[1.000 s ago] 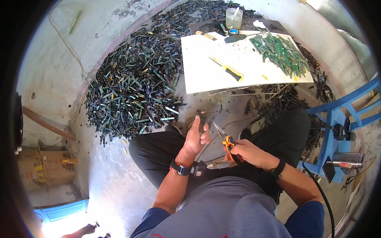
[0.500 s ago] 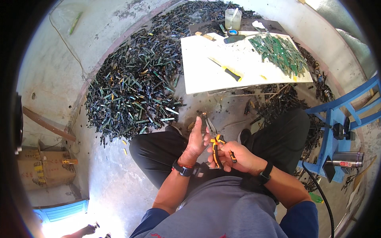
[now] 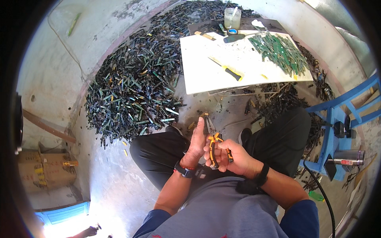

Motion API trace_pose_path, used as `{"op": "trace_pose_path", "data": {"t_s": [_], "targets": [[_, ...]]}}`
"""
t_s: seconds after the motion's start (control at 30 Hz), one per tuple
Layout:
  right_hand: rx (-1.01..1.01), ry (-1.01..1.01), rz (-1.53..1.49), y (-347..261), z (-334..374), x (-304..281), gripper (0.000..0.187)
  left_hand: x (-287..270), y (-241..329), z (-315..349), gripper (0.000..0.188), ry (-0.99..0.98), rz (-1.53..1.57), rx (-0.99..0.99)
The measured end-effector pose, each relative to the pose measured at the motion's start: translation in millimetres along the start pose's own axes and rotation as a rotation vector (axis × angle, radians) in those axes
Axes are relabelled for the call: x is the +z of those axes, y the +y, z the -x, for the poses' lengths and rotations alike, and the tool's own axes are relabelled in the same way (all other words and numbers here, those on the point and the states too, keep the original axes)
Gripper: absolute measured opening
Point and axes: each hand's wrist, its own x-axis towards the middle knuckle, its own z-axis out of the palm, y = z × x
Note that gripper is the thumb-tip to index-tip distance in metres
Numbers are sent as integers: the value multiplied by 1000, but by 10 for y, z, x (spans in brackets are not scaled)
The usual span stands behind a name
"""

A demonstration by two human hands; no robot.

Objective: The person sits at a workbench and uses a screwdriver and pliers to strip components from green circuit boards. They remove parts one by one, placing the stripped boards on a pile on the table and discarding the removed components onto a large pile on the floor.

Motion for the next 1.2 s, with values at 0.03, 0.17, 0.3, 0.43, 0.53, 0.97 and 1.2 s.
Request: {"op": "trace_pose_path", "data": {"t_s": [0.03, 0.17, 0.3, 0.43, 0.53, 0.97, 1.2], "targets": [[-7, 3, -19, 7, 6, 35, 43, -2, -4, -1, 69, -3, -11, 10], [-48, -27, -58, 19, -3, 15, 43, 20, 17, 11, 71, -14, -66, 57], [-44, -31, -84, 22, -4, 48, 42, -39, -56, -40, 70, -27, -74, 86], [-26, -9, -38, 35, -12, 20, 42, 0, -67, -56, 69, 14, -100, 135], [-13, 10, -6, 44, -4, -22, 43, -39, -88, -74, 70, -13, -132, 124], [2, -27, -160, 60, 28, -58, 48, -75, -225, -149, 67, 29, -109, 169], [-1, 24, -248, 100, -1, -40, 42, -74, -185, -121, 63, 47, -238, 219]]}}
